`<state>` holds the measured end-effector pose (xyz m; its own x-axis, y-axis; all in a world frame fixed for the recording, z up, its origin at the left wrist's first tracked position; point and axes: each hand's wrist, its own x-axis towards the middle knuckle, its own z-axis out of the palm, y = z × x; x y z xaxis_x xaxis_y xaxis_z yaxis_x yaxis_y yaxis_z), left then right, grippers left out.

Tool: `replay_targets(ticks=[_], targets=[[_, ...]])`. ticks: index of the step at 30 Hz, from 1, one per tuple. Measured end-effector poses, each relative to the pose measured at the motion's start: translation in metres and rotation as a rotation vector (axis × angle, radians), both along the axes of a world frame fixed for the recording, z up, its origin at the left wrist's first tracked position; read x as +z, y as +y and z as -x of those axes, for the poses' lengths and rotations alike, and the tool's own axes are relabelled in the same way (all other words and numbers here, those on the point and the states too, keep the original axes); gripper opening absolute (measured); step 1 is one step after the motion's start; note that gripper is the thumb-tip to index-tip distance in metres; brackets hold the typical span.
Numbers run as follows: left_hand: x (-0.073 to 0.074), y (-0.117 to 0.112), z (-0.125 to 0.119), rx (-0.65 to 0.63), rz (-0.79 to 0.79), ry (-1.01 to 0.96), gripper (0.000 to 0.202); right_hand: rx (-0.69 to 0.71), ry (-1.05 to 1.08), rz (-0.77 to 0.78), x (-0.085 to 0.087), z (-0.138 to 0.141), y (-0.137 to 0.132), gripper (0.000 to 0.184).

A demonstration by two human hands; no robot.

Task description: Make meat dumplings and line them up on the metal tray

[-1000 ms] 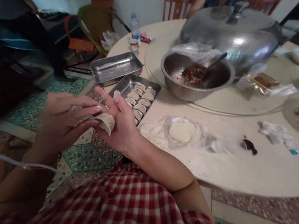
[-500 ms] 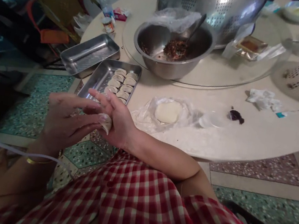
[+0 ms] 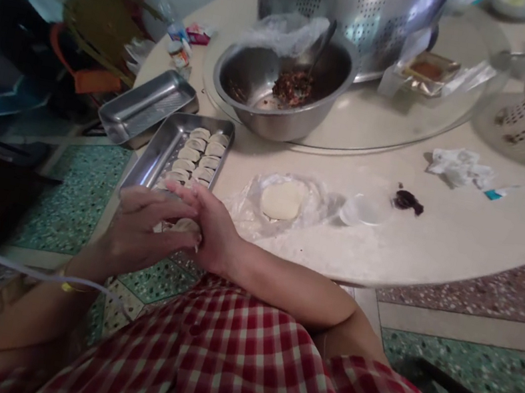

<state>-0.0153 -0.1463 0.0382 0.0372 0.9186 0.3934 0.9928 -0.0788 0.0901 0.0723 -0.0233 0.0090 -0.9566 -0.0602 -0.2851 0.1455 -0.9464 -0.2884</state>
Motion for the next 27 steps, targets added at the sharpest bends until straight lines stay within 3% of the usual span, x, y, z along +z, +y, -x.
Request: replay_targets(ticks=[3,5,10,17,20,27], targets=[[-0.002,-0.005,-0.004,-0.037,-0.076,0.038,0.011,0.139,-0.049,0.152,-0.007,0.0,-0.001,0.035],[-0.005,-0.012,-0.005,0.005,-0.142,0.057,0.013,0.141,-0.058,0.176,-0.007,-0.001,-0.001,0.035],[-0.021,-0.031,-0.009,0.214,-0.189,-0.009,0.014,0.149,-0.143,0.147,0.001,-0.003,-0.003,0.041],[-0.044,-0.044,-0.018,0.332,-0.29,-0.042,0.014,0.148,-0.153,0.15,-0.007,0.003,-0.012,0.04],[-0.05,-0.048,-0.018,0.412,-0.278,-0.076,0.02,0.109,-0.132,0.135,-0.011,0.005,-0.013,0.044],[-0.059,-0.048,-0.021,0.474,-0.314,-0.155,0.006,0.075,-0.135,0.076,-0.008,0.005,-0.014,0.046]])
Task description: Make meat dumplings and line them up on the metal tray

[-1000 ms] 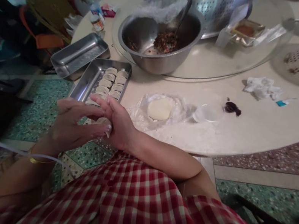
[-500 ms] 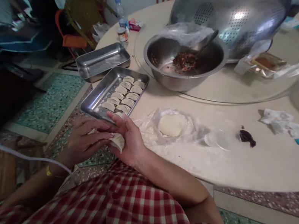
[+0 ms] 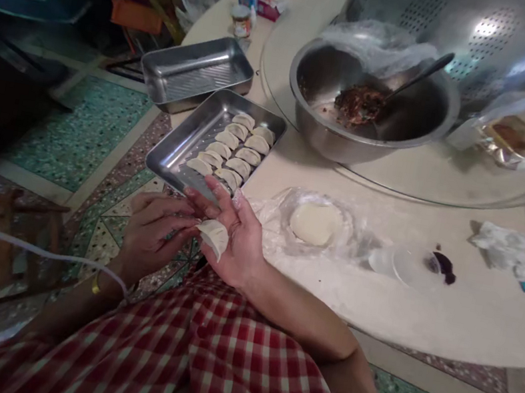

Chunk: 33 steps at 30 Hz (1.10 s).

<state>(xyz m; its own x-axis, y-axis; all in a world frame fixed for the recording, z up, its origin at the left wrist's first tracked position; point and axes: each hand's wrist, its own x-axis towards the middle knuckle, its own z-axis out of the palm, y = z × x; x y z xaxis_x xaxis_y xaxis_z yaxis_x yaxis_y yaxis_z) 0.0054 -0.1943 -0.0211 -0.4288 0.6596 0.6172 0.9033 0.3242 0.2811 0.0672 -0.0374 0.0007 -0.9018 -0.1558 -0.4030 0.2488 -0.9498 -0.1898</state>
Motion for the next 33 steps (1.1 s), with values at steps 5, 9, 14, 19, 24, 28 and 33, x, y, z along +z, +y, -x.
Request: replay_targets(ticks=[5,9,14,19,24,28,33], targets=[[0.006,-0.001,0.001,-0.007,0.044,0.02,0.016,-0.003,-0.011,-0.001,0.001,0.001,-0.001,0.047],[0.015,0.001,0.005,-0.092,0.133,0.074,0.016,0.026,0.009,0.03,-0.003,0.003,-0.003,0.048],[0.019,0.007,0.006,-0.16,0.184,0.038,0.012,0.039,0.04,0.068,-0.014,0.004,-0.006,0.045],[0.027,0.002,0.02,-0.144,0.245,0.108,0.009,-0.005,0.081,-0.017,-0.016,0.003,0.002,0.042],[0.031,-0.016,0.066,-0.08,0.277,0.132,0.008,-0.19,0.16,-0.251,-0.014,-0.002,0.025,0.047],[0.021,-0.022,0.1,0.005,0.458,0.077,0.019,-0.286,0.198,-0.372,-0.015,-0.007,0.041,0.049],[0.008,-0.014,0.12,-0.042,0.563,-0.015,0.027,-0.339,0.204,-0.434,-0.016,-0.008,0.049,0.049]])
